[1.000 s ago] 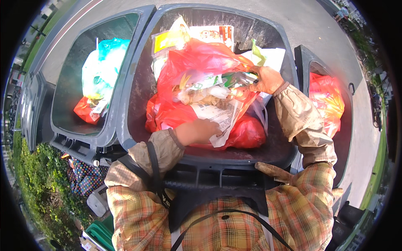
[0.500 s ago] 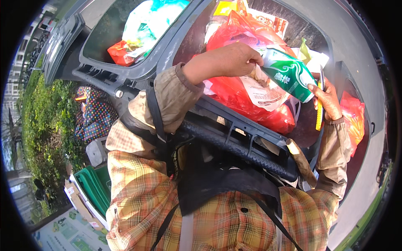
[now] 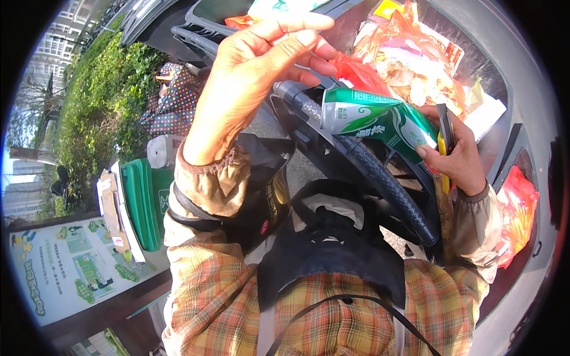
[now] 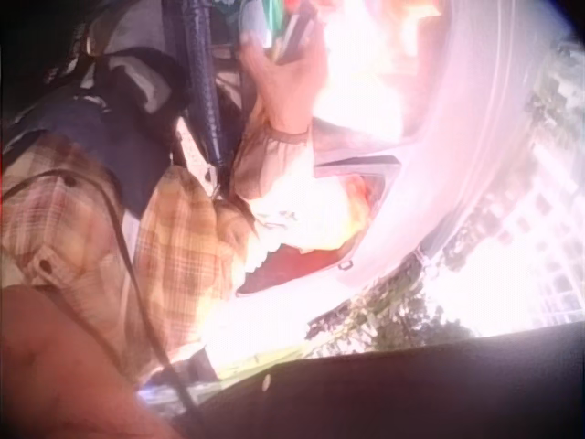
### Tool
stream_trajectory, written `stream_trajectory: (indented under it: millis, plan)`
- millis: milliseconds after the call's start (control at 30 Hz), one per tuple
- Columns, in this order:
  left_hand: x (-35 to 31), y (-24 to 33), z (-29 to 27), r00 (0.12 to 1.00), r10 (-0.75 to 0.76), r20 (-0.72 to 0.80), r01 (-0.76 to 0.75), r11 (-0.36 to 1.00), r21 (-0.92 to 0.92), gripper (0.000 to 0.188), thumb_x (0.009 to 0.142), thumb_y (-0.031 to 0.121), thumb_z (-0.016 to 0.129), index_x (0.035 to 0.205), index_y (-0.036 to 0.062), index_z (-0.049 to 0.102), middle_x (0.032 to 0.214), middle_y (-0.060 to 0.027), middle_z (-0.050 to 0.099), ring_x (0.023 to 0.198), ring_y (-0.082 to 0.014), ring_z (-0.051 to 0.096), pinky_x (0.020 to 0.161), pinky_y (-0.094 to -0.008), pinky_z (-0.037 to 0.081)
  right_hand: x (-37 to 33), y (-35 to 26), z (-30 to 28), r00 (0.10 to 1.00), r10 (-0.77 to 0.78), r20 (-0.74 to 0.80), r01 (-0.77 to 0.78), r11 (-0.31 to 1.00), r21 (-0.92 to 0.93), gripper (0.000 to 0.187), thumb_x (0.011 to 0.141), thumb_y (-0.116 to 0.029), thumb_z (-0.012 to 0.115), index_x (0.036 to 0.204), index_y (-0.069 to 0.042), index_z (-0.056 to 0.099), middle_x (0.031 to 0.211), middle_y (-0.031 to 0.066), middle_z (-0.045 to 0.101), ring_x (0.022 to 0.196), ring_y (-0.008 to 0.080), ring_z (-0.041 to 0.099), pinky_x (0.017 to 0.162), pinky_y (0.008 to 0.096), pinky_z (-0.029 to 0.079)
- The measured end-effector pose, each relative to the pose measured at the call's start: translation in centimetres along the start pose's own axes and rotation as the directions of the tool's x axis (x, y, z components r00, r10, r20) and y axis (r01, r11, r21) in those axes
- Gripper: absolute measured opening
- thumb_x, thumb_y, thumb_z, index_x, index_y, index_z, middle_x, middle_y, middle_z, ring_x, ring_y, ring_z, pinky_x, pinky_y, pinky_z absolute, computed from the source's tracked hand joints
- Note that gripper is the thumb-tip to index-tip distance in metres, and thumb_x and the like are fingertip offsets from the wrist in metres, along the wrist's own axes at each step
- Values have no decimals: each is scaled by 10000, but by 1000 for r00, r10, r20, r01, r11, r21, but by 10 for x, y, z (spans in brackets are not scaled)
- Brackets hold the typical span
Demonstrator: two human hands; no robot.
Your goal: The person sorts through trash bags in a dumpster using a utility knife to cut open bags and extract plastic containers. They place the retrieved containers into a blue recycling bin.
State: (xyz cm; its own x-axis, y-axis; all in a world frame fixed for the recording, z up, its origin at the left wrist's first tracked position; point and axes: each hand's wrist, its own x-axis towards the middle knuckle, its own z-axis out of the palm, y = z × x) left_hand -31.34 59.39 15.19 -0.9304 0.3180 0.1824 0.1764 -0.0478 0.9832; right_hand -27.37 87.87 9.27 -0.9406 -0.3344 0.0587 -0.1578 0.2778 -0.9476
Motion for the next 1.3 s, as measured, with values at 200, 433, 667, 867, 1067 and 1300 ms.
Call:
stream_trajectory:
  millis: [200,433,667,867,1067,1300]
  plan:
    - [-74,2,56,807,13,590,349,796,-494,162,876,126,519,947,-13,562,751,-69,603,649,-127,594,543,-212,439,25,-5,28,997,63,-45,-69,984,-164,417,671,-117,677,1054,-13,548,866,23,570,761,83,517,721,212,413]
    - [-126,-156,116,696,-1,718,-416,814,405,93,652,95,583,711,23,571,712,-145,592,713,-300,590,625,-374,458,52,-24,88,984,-124,130,133,989,-60,462,673,-81,652,1111,-10,520,974,47,561,889,114,525,805,243,413]
    - [-146,-169,117,641,49,766,-510,773,377,91,646,112,578,679,27,571,780,-142,603,789,-280,592,658,-375,466,98,-51,205,590,-480,649,614,789,26,420,608,-40,641,1015,-32,538,1001,111,543,845,308,575,742,336,468]
    - [-149,-179,106,648,173,741,-519,813,264,158,635,130,616,741,12,612,810,-157,612,760,-298,598,630,-398,468,96,-58,266,434,-40,900,727,606,-323,485,622,-99,661,1083,-36,524,1062,146,537,881,330,564,713,357,471]
    - [-154,-189,102,753,176,634,-358,918,171,177,775,151,550,921,53,568,930,-135,583,846,-259,562,724,-333,456,89,-11,280,595,-51,802,307,937,-169,531,678,-265,625,1120,10,521,822,231,607,758,354,600,699,390,463]
    - [-138,-172,56,524,272,807,-560,824,85,208,795,150,543,968,36,563,889,-116,585,820,-288,566,736,-376,454,82,-47,207,807,6,591,80,990,-118,419,791,-241,623,1102,1,482,952,146,601,728,240,608,655,321,479]
